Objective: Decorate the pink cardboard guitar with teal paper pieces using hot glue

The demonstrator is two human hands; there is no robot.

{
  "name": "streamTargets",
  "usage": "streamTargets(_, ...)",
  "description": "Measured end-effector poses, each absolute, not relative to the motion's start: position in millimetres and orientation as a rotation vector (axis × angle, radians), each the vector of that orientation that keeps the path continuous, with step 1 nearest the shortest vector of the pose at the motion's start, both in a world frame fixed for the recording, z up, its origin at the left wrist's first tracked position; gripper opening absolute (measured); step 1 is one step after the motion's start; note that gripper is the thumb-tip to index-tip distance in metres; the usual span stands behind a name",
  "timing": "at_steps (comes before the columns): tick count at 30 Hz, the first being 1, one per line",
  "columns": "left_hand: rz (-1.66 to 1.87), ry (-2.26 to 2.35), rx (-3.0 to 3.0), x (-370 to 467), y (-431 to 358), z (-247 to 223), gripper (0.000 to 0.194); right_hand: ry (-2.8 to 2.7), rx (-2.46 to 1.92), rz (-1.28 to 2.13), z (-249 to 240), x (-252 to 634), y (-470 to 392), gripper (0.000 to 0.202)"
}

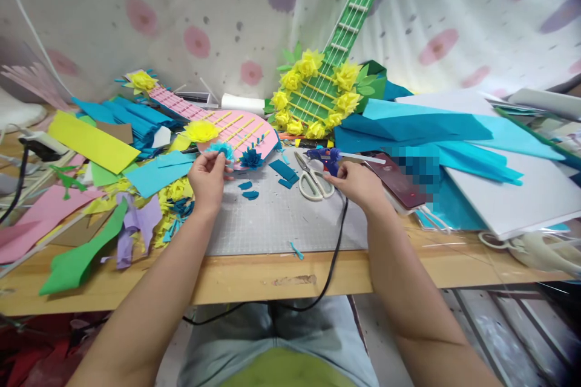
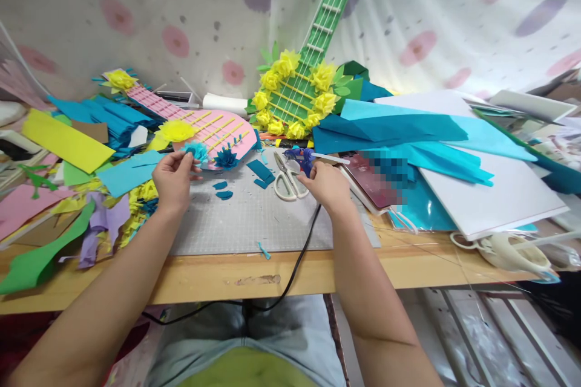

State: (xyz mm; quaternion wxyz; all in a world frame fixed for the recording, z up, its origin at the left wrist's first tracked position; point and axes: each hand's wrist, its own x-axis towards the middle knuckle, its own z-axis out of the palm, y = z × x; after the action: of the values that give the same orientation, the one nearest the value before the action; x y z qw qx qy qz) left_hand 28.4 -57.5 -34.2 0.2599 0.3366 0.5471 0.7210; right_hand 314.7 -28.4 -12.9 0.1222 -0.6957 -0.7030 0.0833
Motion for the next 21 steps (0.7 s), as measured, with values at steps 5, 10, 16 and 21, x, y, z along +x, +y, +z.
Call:
streamTargets(5, 2.118, 1.507, 0.940, 27, -57, -35, 0.010, -2.114, -1.858, 0.302, -11, 288, -31, 0.027)
streamTargets(10, 2.238, 1.569, 0.965, 21, -55, -40, 0.012, -2.181, -1.300, 0.372, -23, 243, -13, 0.010)
streamTargets(16, 2.406, 1.644, 1.047, 14, -56, -38, 0.022, -2.400, -0.853, 0.100, -30, 183, 7, 0.024)
streamTargets(21, 2.297, 1.495, 0.989, 18, -57, -36, 0.019, -2.465, -0.768, 0.004, -42, 156, 15, 0.022)
